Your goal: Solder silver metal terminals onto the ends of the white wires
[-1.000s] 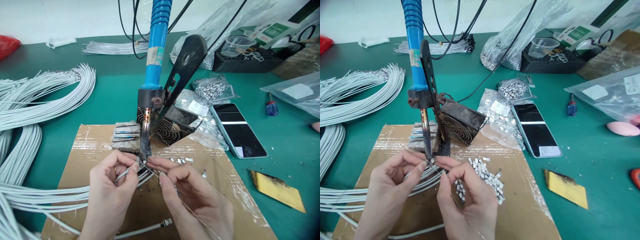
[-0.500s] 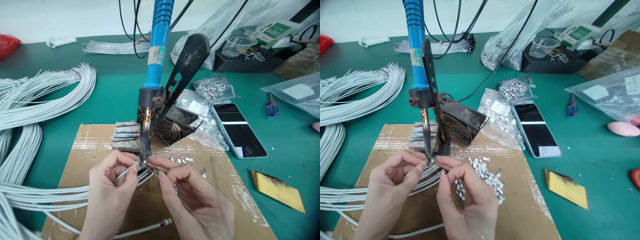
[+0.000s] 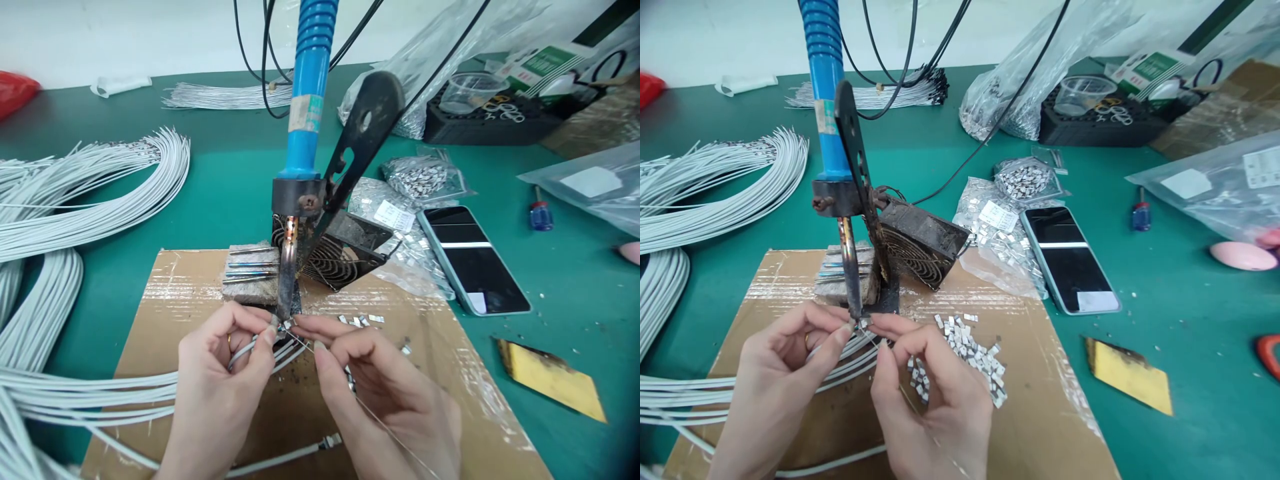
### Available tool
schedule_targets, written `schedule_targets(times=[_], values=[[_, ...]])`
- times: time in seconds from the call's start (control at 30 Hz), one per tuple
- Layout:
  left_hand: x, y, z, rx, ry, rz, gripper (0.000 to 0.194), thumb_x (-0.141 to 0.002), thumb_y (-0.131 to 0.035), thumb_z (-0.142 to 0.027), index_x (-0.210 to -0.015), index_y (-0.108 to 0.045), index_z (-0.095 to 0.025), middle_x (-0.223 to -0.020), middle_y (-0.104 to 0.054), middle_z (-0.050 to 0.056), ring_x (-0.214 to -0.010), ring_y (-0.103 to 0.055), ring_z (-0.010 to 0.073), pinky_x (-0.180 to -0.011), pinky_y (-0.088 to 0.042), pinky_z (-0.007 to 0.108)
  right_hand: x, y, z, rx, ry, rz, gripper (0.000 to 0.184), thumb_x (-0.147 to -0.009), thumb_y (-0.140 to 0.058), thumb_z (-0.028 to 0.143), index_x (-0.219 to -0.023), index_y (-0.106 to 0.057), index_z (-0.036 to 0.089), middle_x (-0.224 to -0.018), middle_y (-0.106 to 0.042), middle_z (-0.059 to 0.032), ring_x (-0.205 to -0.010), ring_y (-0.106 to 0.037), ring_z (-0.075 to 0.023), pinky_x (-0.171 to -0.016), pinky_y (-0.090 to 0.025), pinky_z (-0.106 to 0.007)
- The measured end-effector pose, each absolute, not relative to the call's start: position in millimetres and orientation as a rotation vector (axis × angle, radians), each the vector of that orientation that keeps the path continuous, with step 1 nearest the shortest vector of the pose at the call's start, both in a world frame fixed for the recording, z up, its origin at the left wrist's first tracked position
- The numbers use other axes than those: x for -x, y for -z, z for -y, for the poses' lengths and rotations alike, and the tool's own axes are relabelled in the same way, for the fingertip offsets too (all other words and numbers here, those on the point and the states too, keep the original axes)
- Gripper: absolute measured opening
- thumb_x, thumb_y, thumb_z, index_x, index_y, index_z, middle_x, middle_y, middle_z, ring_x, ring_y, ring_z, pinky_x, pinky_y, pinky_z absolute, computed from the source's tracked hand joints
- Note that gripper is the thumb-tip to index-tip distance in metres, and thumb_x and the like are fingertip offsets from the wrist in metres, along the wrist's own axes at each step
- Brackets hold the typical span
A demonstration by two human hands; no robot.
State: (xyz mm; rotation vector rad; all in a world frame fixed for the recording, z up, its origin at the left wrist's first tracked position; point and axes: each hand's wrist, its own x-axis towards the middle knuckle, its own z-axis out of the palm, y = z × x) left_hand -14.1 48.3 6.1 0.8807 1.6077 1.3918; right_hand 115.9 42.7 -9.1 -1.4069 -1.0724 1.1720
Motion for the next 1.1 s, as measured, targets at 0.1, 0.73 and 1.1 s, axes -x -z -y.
schedule_targets(times=[0.1,0.73,1.1], values=[[14.7,-5.9,-46.9,-0.893,-1.350,-1.607,0.012,-0.075,-0.079,-0.010,-0.068,-0.073,-0.019,-0.080,-0.079,-0.001,-0.068,-0.074,0.0091,-0.062,-0.056,0.010,-116.2,8.7,-42.6,1.400,-1.168,1.087,0.026,-0.091,-0.072,0.032,-0.069,-0.060,0.030,-0.108,-0.083,0.0050,-0.105,-0.077,-0.0192,-0.095,-0.057,-0.027],[21.6,-4.3,-45.5,-0.982,-1.347,-1.608,0.014,-0.077,-0.078,-0.009,-0.069,-0.072,-0.019,-0.081,-0.079,0.001,-0.070,-0.075,0.0110,-0.062,-0.057,0.012,-114.5,8.3,-43.4,1.363,-1.156,1.074,0.026,-0.091,-0.073,0.029,-0.070,-0.060,0.026,-0.108,-0.084,-0.0001,-0.104,-0.079,-0.0172,-0.091,-0.058,-0.023],[22.3,-0.9,-43.3,-0.997,-1.358,-1.609,0.015,-0.081,-0.076,-0.010,-0.071,-0.072,-0.021,-0.082,-0.077,-0.002,-0.071,-0.074,0.0091,-0.064,-0.055,0.011,-116.9,3.4,-46.8,1.362,-1.112,1.151,0.025,-0.090,-0.072,0.026,-0.068,-0.062,0.025,-0.105,-0.085,-0.0027,-0.096,-0.080,-0.0204,-0.090,-0.060,-0.030]])
